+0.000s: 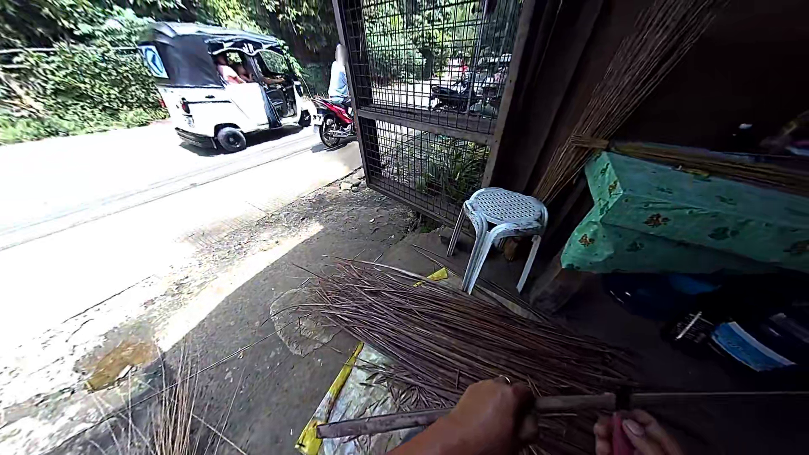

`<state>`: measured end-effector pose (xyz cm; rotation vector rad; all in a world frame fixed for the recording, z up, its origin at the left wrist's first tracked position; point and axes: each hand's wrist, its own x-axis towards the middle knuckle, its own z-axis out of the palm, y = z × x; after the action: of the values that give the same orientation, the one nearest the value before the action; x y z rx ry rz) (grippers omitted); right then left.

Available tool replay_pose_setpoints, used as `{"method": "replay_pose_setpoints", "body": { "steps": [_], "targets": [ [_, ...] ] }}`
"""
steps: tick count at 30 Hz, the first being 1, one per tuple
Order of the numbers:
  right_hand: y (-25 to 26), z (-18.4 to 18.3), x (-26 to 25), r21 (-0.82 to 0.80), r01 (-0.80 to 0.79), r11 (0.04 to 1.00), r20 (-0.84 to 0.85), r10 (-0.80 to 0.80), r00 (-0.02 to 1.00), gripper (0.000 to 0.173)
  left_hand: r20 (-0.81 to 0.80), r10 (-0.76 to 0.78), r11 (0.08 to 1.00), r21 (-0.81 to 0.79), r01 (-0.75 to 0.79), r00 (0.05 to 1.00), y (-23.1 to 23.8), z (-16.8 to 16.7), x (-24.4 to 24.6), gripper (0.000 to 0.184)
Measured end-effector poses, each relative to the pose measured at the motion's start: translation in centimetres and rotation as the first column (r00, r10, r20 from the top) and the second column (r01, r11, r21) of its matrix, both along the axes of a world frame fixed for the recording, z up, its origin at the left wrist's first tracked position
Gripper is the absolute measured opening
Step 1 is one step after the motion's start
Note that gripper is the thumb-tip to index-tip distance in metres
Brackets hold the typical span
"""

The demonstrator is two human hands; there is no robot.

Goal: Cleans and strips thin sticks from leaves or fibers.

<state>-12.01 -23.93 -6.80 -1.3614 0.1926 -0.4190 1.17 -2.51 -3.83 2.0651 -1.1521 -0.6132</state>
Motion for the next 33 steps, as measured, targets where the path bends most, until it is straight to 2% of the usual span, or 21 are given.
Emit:
{"method": "replay_pose_setpoints", "body": {
  "steps": [3, 7, 12, 15, 18, 22, 26, 27, 29, 31, 33],
  "targets": [
    [0.9, 0.4, 0.4, -0.032, -0.027, 0.999, -0.047, 0.025, 0.999, 0.028, -0.002, 0.057, 0.997, -0.046, -0.057, 0.998, 0.7, 0.3, 0.4, 0.032],
    [2.3, 1.2, 0.5, -0.054, 0.022, 0.998, -0.096, -0.027, 0.995, 0.028, -0.001, 0.109, 0.991, -0.084, -0.108, 0.994, 1.3, 0.0, 0.3, 0.031],
    [2.0, 1.3, 0.1, -0.084, -0.082, 0.993, -0.113, 0.073, 0.991, 0.026, -0.025, 0.069, 0.982, -0.175, -0.072, 0.997, 1.1, -0.6, 0.0, 0.029],
    [2.3, 1.2, 0.2, -0.105, -0.166, 0.981, -0.072, 0.158, 0.985, 0.025, -0.100, 0.018, 0.978, -0.205, -0.038, 0.995, 1.3, -0.6, 0.1, 0.031],
    [2.3, 1.3, 0.1, -0.166, -0.119, 0.979, -0.015, 0.118, 0.993, 0.025, -0.176, -0.039, 0.972, -0.236, -0.004, 0.984, 1.5, -0.4, 0.4, 0.032],
    [2.1, 1.5, -0.4, -0.295, -0.076, 0.953, -0.005, 0.078, 0.997, 0.026, -0.208, -0.043, 0.973, -0.231, -0.007, 0.977, 1.5, 0.2, 0.0, 0.029],
    [1.5, 1.7, -0.6, -0.352, -0.175, 0.919, -0.097, 0.151, 0.984, 0.028, -0.237, -0.002, 0.979, -0.196, -0.046, 0.972, 1.4, 0.2, 0.0, 0.036],
    [1.4, 1.8, -0.7, -0.340, -0.166, 0.926, -0.104, 0.138, 0.985, 0.028, -0.232, 0.023, 0.980, -0.187, -0.068, 0.972, 1.4, 0.3, 0.1, 0.035],
    [1.0, 2.0, -0.7, -0.259, -0.031, 0.965, -0.071, 0.013, 0.997, 0.028, -0.231, 0.044, 0.981, -0.174, -0.086, 0.972, 1.6, 0.4, 0.5, 0.032],
    [0.2, 2.4, -0.5, -0.142, 0.136, 0.980, -0.048, -0.144, 0.988, 0.025, -0.226, 0.006, 0.983, -0.176, -0.047, 0.974, 1.8, 0.5, 0.6, 0.030],
    [-0.4, 2.3, -0.5, -0.066, 0.193, 0.979, -0.041, -0.196, 0.980, 0.021, -0.210, -0.042, 0.983, -0.186, 0.002, 0.977, 1.7, 0.4, 0.5, 0.027]
  ]
}}
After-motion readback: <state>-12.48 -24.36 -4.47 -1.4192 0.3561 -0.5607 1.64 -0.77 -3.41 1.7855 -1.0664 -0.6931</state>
